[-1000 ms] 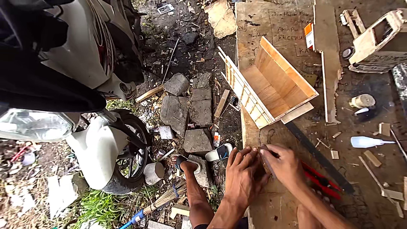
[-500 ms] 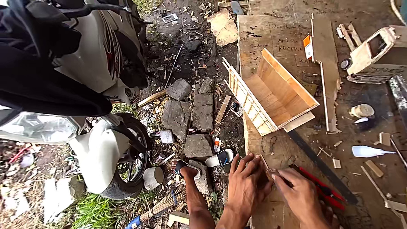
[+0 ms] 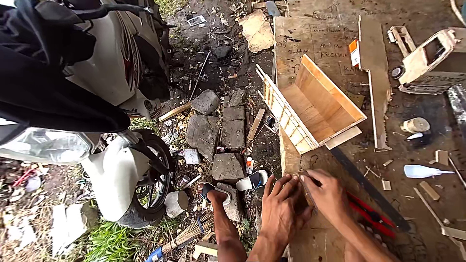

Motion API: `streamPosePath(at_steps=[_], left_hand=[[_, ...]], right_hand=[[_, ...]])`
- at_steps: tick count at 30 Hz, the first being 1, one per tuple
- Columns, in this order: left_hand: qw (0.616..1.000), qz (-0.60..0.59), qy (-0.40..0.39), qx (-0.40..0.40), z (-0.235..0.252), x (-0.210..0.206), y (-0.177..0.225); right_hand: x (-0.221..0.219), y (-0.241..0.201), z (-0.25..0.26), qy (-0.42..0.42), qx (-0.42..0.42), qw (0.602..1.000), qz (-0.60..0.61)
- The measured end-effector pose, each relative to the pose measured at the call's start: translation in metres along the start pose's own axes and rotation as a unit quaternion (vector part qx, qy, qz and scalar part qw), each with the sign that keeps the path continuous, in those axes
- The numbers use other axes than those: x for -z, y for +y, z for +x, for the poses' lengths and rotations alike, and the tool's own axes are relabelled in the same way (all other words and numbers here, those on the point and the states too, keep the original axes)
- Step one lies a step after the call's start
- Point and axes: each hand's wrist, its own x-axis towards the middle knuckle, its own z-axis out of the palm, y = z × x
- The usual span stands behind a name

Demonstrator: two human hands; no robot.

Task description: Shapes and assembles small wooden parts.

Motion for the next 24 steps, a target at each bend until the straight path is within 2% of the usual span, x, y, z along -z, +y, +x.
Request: streamPosePath(at_steps=[4, 9, 14, 19, 21, 24], left_hand=[[1.000, -0.014, 0.003, 0.004, 0.001, 0.000, 0.000], [1.000, -0.013, -0.002, 0.003, 0.000, -0.001, -0.001], [1.000, -0.017, -0.002, 0.007, 0.001, 0.001, 0.000], [1.000, 0.000, 0.001, 0.003, 0.002, 0.001, 0.001], [1.000, 0.004, -0.002, 0.005, 0.004, 0.001, 0.001], [1.000, -0.002, -0.002, 0.002, 0.003, 0.001, 0.001]], right_hand=[[0.009, 0.012, -0.028, 0.021, 0.020, 1.000, -0.005], [0.001, -0.005, 0.005, -0.013, -0.008, 1.000, -0.004], [0.008, 0.010, -0.032, 0.035, 0.019, 0.999, -0.011], [-0.003, -0.003, 0.002, 0.009, 0.018, 1.000, -0.012], [0.005, 0.008, -0.015, 0.004, 0.031, 0.999, -0.017], [0.011, 0.020, -0.044, 0.042, 0.061, 0.997, -0.012]])
